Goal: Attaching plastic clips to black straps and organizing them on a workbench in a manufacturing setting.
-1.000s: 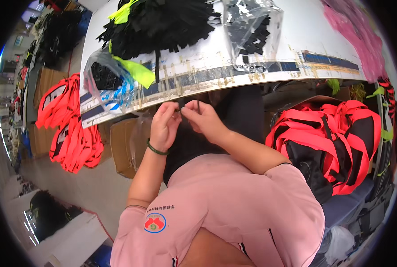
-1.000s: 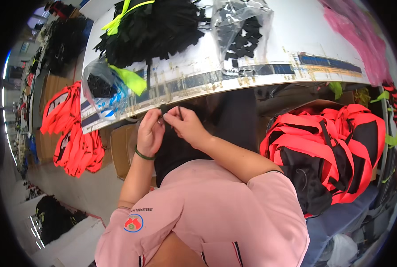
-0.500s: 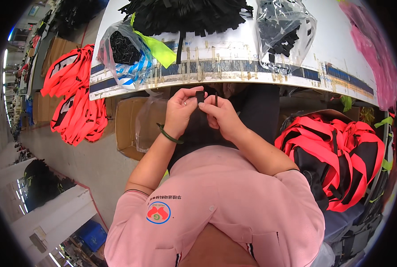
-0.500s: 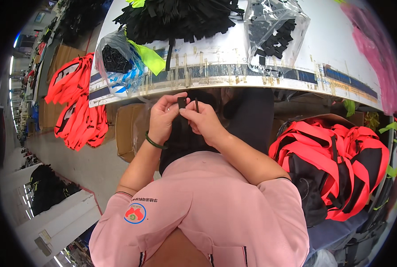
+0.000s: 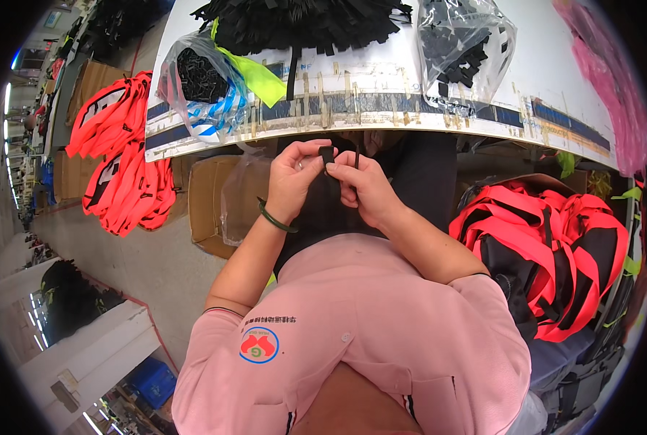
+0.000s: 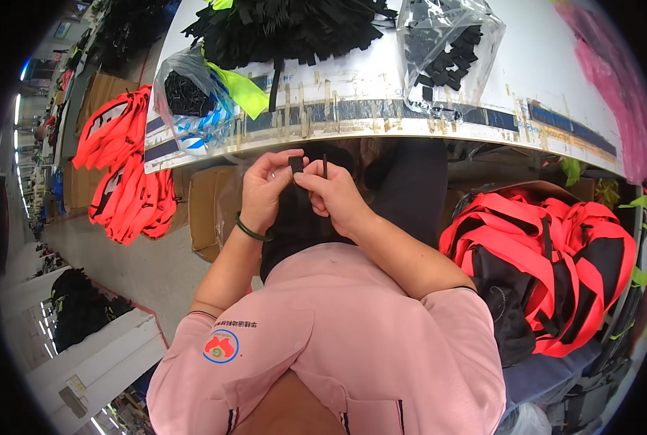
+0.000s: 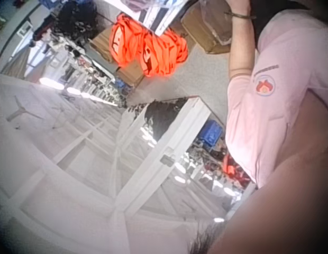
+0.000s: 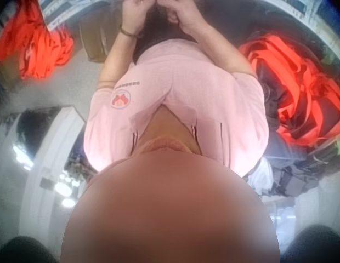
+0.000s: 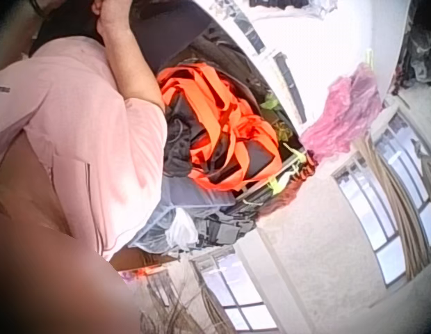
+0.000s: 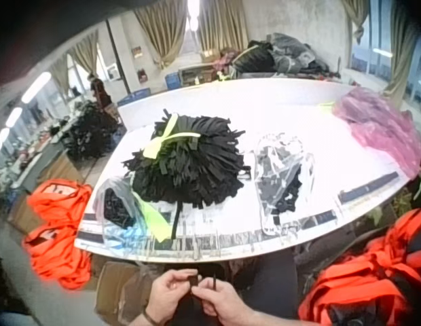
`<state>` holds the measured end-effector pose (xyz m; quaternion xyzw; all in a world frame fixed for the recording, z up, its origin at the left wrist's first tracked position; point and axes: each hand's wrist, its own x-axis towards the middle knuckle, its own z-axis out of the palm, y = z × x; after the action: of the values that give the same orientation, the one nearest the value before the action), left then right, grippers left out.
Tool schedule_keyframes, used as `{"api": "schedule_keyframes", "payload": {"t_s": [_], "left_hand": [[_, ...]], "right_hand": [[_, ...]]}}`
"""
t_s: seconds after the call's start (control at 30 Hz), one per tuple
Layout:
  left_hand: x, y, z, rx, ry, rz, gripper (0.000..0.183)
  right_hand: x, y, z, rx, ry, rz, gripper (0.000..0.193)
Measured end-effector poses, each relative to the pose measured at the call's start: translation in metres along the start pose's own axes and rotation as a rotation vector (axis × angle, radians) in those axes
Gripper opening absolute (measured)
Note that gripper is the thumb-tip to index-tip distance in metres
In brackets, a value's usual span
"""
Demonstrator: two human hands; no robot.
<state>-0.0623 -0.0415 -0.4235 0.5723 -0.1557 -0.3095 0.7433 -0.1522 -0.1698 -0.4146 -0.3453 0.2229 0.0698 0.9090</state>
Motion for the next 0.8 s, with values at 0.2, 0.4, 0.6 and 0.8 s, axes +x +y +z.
{"api": "schedule_keyframes", "payload": {"t_s": [0.2, 0.4, 0.6, 0.8], "left_hand": [[-0.004, 0.002, -0.001, 0.188, 0.02, 0.121, 0.014], [-0.006, 0.008, -0.005, 0.484, 0.035, 0.315, 0.013], [-0.011, 0.012, -0.016, 0.477, -0.025, -0.118, 0.01], [-0.012, 0.021, -0.006, -0.206, 0.006, -0.381, 0.015]], "right_hand": [[-0.002, -0.001, 0.002, 0.014, -0.004, -0.007, 0.012], [0.0, 0.003, 0.002, 0.004, 0.063, -0.136, 0.011], [0.0, -0.004, -0.001, -0.072, -0.001, -0.215, 0.015], [-0.003, 0.001, 0.0, -0.763, 0.0, -0.776, 0.009]]}}
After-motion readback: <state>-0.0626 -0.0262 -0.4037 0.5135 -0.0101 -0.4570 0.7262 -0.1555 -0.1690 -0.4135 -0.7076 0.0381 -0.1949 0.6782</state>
